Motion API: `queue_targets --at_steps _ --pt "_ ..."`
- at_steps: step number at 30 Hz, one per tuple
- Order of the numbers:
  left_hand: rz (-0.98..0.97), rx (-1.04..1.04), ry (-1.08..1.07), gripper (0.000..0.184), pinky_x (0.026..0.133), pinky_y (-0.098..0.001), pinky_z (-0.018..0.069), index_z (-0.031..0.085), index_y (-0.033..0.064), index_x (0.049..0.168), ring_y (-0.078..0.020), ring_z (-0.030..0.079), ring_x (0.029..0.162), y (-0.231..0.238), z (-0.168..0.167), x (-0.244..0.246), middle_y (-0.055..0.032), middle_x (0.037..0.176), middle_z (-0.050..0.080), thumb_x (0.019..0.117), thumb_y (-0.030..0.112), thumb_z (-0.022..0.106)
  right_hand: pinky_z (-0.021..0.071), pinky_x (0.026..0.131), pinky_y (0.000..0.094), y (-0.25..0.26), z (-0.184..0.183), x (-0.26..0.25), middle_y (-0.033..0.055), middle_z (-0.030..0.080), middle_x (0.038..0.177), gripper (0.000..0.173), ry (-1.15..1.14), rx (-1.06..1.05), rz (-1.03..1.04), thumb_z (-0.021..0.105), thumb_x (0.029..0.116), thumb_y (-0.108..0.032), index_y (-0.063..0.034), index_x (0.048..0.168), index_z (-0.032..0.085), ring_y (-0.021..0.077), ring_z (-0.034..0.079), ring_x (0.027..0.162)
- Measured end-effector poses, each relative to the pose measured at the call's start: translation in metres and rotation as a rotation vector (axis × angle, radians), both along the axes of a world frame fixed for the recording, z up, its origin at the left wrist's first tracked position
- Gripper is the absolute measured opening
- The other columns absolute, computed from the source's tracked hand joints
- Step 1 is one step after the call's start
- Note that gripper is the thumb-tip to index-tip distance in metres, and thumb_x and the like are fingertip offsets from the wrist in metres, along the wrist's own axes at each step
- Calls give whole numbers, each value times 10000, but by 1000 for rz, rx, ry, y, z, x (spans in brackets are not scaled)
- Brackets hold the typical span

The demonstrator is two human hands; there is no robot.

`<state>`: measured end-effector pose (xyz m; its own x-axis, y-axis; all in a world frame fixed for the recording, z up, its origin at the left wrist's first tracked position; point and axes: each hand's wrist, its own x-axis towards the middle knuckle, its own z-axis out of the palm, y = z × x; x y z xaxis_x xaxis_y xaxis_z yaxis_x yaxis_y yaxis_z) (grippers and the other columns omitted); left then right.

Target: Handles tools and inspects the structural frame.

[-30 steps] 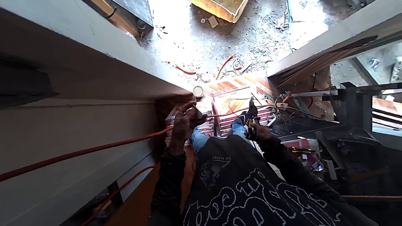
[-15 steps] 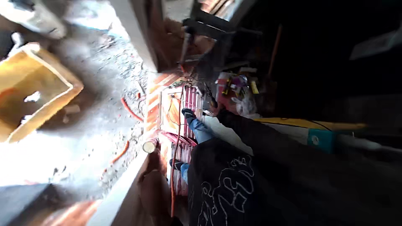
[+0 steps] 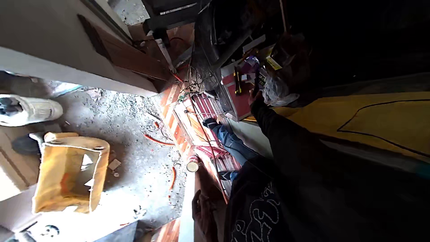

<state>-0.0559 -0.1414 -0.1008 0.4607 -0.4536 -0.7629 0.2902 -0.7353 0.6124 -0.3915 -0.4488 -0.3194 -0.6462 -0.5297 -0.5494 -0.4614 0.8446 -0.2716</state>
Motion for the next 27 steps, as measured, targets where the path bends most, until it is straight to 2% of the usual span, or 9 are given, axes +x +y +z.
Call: queue_targets --at_steps 3,6,9,13,15,17,21,25,27 --pt "-53 28 86 389 540 -269 572 452 1 1422 -108 625 592 -12 -17 12 -47 845 633 1034 28 436 448 1101 561 -1 -37 -14 253 618 1370 614 120 -1 50 416 1087 -422 9 1525 410 397 603 1279" --pt "-107 53 99 389 601 -310 617 473 -41 1385 -155 696 661 -29 -27 12 -103 944 701 996 -35 458 457 1079 562 -7 -57 -16 263 627 1342 591 241 50 116 407 1081 -406 36 1467 475 404 606 1264" --pt "-136 98 139 370 633 -367 643 483 -56 1375 -229 741 714 -46 -34 7 -152 944 733 1004 -50 488 455 1085 551 -20 -67 -12 253 611 1372 569 235 128 52 430 1075 -386 30 1460 485 400 580 1299" --pt "-215 105 174 405 580 -339 626 460 -41 1408 -209 727 670 -64 -46 -1 -142 909 729 1005 -39 502 487 1055 549 -26 -80 -9 232 612 1389 563 191 129 78 529 1027 -257 -2 1520 434 385 604 1279" --pt "-272 81 171 434 580 -326 621 444 -65 1422 -204 724 669 -72 -50 0 -153 918 732 995 -51 517 468 1066 567 -26 -82 -10 231 619 1375 522 183 134 96 593 982 -235 2 1444 534 385 588 1293" --pt "-317 66 149 355 614 -323 630 504 -92 1336 -201 739 691 -81 -51 -1 -151 928 751 988 -42 554 456 1062 594 -27 -75 -12 227 630 1361 483 196 166 121 562 991 -283 -14 1392 587 397 586 1292" --pt "-342 61 130 257 617 -321 626 567 -91 1207 -196 739 678 -98 -54 -2 -140 860 755 966 -13 606 479 1033 590 -29 -72 -26 190 670 1299 406 232 19 102 557 993 -261 -50 1331 635 378 619 1245" --pt "-374 -26 115 201 542 -249 559 569 -60 1175 -94 617 550 -98 -59 -3 -15 672 622 1015 35 495 465 1082 540 -34 -54 -15 202 665 1306 408 196 -126 112 553 1000 -221 -24 1350 626 369 603 1273" --pt "-365 -67 100 206 515 -246 550 579 -31 1158 -85 591 517 -94 -58 -3 11 636 580 1057 97 452 448 1107 518 -32 -51 0 215 664 1302 394 185 -206 153 541 1004 -200 0 1330 634 369 592 1289"
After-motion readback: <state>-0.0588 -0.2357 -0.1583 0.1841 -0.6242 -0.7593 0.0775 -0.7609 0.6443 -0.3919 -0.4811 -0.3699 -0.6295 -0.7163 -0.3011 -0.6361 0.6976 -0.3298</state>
